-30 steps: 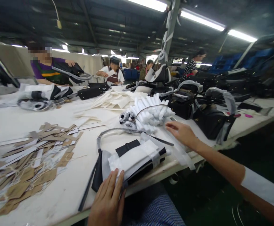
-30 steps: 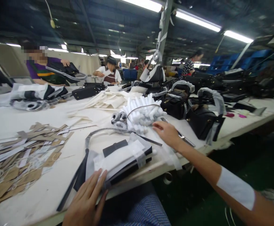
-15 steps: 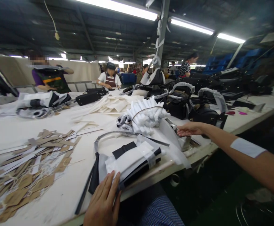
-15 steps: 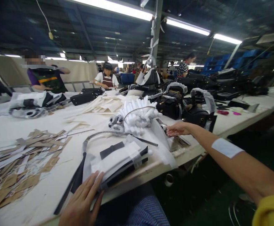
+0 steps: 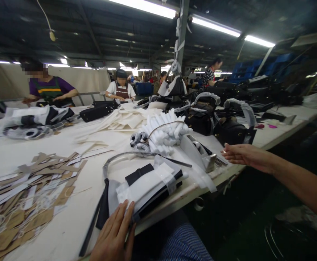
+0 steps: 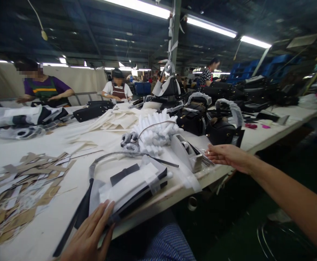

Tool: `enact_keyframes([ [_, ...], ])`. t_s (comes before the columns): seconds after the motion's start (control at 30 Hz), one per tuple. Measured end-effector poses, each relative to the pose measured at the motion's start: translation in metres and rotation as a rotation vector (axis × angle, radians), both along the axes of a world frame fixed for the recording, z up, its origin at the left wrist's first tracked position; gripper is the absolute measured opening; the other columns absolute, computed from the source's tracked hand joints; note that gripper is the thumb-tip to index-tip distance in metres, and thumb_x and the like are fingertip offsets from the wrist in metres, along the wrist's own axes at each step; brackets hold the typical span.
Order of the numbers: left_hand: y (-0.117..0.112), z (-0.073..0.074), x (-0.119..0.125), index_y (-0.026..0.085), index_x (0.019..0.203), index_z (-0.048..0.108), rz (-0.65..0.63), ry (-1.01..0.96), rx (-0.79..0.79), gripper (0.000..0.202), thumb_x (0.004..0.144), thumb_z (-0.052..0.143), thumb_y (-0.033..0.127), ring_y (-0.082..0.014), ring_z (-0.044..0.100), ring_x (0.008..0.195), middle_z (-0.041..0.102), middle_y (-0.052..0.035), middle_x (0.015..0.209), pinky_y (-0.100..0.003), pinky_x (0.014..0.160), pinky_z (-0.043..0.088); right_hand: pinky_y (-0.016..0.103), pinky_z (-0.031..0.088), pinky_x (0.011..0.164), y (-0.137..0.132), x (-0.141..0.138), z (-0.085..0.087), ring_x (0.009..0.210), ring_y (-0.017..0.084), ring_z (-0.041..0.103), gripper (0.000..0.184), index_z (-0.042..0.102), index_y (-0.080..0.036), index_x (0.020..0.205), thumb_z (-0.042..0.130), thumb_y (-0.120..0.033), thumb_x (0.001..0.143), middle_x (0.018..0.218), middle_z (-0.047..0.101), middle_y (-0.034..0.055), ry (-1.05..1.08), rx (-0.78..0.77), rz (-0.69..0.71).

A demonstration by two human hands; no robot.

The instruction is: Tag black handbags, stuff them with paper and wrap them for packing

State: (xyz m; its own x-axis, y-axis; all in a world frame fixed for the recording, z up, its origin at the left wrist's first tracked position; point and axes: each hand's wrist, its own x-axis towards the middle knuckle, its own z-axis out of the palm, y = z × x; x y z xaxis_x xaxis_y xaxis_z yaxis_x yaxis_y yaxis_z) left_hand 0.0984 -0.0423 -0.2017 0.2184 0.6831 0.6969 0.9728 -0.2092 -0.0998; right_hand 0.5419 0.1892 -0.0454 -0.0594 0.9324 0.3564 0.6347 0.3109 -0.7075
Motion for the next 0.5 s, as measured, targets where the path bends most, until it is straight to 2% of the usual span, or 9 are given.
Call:
enact_keyframes([
  [0.07, 0.001, -0.001, -0.001, 0.018, 0.153, 0.035, -0.003, -0.001, -0.020, 0.061, 0.096, 0.053, 0.021, -0.0262, 0.063, 0.119, 0.059, -0.0086, 0.141, -0.038, 0.096, 0.052, 0.028, 0.059, 0.060, -0.014, 0.010, -0.017, 0.067, 0.025, 0.075, 0.037, 0.080, -0.011, 0.077, 0.071, -0.046, 0.084, 0.084, 0.075, 0.0260, 0.174, -0.297, 0.118],
  [0.1, 0.001, -0.002, -0.001, 0.019, 0.154, 0.034, -0.003, -0.002, -0.026, 0.061, 0.096, 0.054, 0.022, -0.0260, 0.063, 0.119, 0.059, -0.0084, 0.141, -0.038, 0.097, 0.052, 0.029, 0.060, 0.064, -0.020, 0.013, -0.027, 0.071, 0.026, 0.076, 0.035, 0.081, -0.013, 0.080, 0.071, -0.047, 0.083, 0.089, 0.075, 0.0260, 0.276, -0.421, 0.134],
  [0.17, 0.001, -0.002, -0.002, 0.020, 0.154, 0.033, -0.004, -0.011, -0.028, 0.062, 0.096, 0.054, 0.022, -0.0254, 0.063, 0.119, 0.059, -0.0078, 0.140, -0.038, 0.098, 0.052, 0.031, 0.062, 0.068, -0.028, 0.014, -0.052, 0.073, 0.026, 0.076, 0.030, 0.080, -0.016, 0.081, 0.078, -0.046, 0.076, 0.091, 0.076, 0.0228, 0.402, -0.516, 0.055],
  [0.27, 0.001, 0.000, -0.001, 0.021, 0.154, 0.033, -0.014, -0.023, -0.028, 0.062, 0.096, 0.054, 0.022, -0.0252, 0.064, 0.118, 0.060, -0.0071, 0.140, -0.037, 0.098, 0.051, 0.034, 0.064, 0.069, -0.031, 0.005, -0.088, 0.071, 0.025, 0.075, 0.035, 0.077, -0.018, 0.082, 0.083, -0.048, 0.065, 0.085, 0.077, 0.0157, 0.412, -0.460, -0.087],
  [0.33, 0.001, 0.001, -0.001, 0.021, 0.154, 0.033, -0.020, -0.026, -0.032, 0.062, 0.096, 0.054, 0.022, -0.0256, 0.064, 0.118, 0.059, -0.0076, 0.140, -0.038, 0.098, 0.051, 0.036, 0.064, 0.070, -0.029, -0.001, -0.106, 0.071, 0.025, 0.074, 0.039, 0.075, -0.018, 0.084, 0.081, -0.051, 0.063, 0.083, 0.077, 0.0131, 0.385, -0.379, -0.133],
  [0.4, 0.002, 0.002, -0.001, 0.020, 0.154, 0.033, -0.025, -0.023, -0.027, 0.062, 0.096, 0.054, 0.022, -0.0259, 0.065, 0.117, 0.059, -0.0081, 0.140, -0.038, 0.098, 0.051, 0.038, 0.063, 0.071, -0.026, -0.003, -0.116, 0.072, 0.026, 0.073, 0.039, 0.075, -0.018, 0.084, 0.079, -0.051, 0.063, 0.082, 0.077, 0.0116, 0.347, -0.313, -0.174],
  [0.5, 0.002, 0.001, -0.001, 0.020, 0.154, 0.034, -0.020, -0.018, -0.030, 0.061, 0.096, 0.054, 0.023, -0.0259, 0.065, 0.117, 0.059, -0.0085, 0.140, -0.038, 0.098, 0.051, 0.045, 0.060, 0.079, -0.030, 0.004, -0.118, 0.075, 0.030, 0.073, 0.034, 0.076, -0.020, 0.084, 0.078, -0.048, 0.065, 0.080, 0.077, 0.0097, 0.226, -0.253, -0.211],
])
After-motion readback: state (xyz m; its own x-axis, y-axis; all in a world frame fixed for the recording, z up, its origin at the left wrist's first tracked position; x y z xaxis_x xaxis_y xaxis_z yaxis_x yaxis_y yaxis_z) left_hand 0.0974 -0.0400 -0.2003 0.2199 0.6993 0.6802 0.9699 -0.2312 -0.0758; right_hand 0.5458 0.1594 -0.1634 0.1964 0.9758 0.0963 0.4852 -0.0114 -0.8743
